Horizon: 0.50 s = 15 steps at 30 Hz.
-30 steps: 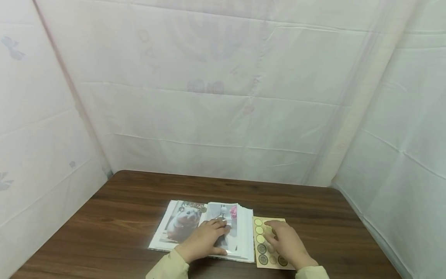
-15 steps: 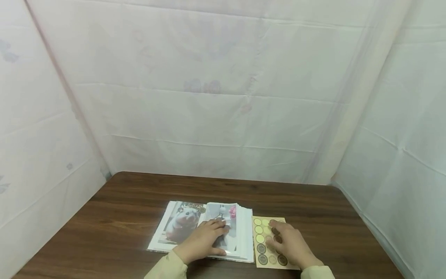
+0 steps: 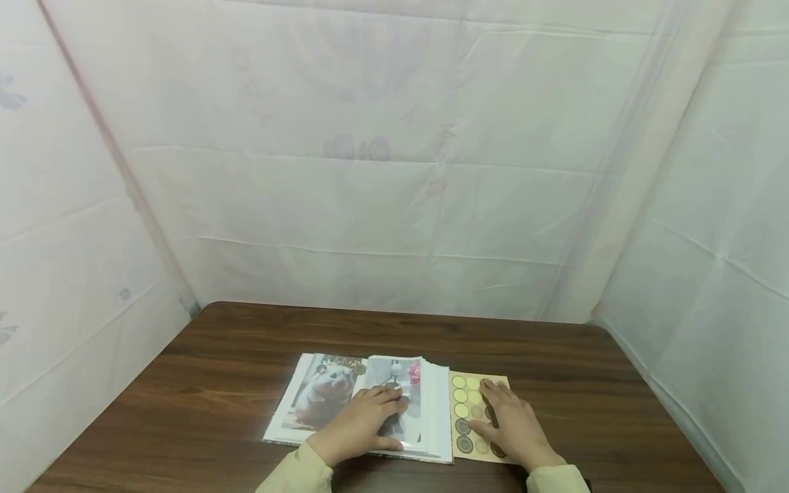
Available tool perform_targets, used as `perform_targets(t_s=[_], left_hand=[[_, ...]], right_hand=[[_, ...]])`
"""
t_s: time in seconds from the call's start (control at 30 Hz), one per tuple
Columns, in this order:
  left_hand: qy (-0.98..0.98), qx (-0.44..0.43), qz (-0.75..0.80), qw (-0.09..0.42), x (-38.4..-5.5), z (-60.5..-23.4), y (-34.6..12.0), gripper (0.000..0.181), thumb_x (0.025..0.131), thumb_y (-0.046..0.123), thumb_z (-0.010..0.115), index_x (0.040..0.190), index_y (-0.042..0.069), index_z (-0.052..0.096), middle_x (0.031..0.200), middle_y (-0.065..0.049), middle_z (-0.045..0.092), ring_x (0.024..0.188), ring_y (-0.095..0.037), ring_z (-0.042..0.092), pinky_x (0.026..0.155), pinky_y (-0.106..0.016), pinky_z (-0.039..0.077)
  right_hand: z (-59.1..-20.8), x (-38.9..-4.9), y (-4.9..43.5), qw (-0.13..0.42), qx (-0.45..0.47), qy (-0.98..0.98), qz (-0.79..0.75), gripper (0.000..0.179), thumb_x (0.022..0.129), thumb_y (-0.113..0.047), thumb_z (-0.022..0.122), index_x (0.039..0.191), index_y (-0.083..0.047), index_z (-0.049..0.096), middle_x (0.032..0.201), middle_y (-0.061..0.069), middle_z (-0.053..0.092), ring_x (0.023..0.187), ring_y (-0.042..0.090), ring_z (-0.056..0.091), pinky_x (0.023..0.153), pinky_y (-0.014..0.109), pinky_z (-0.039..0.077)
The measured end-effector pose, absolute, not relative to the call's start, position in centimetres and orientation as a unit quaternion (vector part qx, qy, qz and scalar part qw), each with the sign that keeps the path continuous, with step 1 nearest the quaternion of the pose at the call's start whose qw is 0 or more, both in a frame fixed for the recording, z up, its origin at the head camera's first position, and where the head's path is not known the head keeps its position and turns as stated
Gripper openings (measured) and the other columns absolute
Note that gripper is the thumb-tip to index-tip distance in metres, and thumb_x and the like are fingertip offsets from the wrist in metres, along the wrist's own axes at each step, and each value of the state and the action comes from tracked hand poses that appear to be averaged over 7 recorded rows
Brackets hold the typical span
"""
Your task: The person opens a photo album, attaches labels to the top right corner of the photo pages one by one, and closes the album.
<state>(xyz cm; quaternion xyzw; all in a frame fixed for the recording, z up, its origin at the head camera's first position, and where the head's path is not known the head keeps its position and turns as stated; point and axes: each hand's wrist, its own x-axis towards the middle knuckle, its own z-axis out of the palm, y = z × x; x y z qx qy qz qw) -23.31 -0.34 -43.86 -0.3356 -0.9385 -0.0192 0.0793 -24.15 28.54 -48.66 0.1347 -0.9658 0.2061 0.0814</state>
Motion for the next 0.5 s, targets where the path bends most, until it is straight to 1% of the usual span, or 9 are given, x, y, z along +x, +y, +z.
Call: perform_targets(t_s=[0.27,0.5], left_hand=[[-0.94,-0.333,-0.016,0.077,-23.19,-43.76,-0.3,0.065,0.073,0.056,0.072,0.126,0.02,0.063,0.136,0.0,0.059,0.127,-0.019,0.052,0.101,-0.037,0.046],[-0.938,-0.337,-0.017,0.082,-23.29,-43.83,-0.4,0.065,0.073,0.055,0.071,0.126,0.019,0.063,0.136,-0.001,0.059,0.127,-0.02,0.052,0.1,-0.037,0.046]], right_hand=[[-49.15,-24.3,28.59,0.099,0.13,-0.966,0.203,0.078,0.084,-0.056,0.063,0.139,-0.004,0.048,0.144,0.017,0.049,0.131,0.044,0.044,0.098,0.068,0.037],[-49.53,-24.26,28.98,0.118,0.148,-0.961,0.203,0.083,0.078,-0.059,0.067,0.137,-0.004,0.05,0.144,0.017,0.048,0.133,0.044,0.043,0.101,0.069,0.034]])
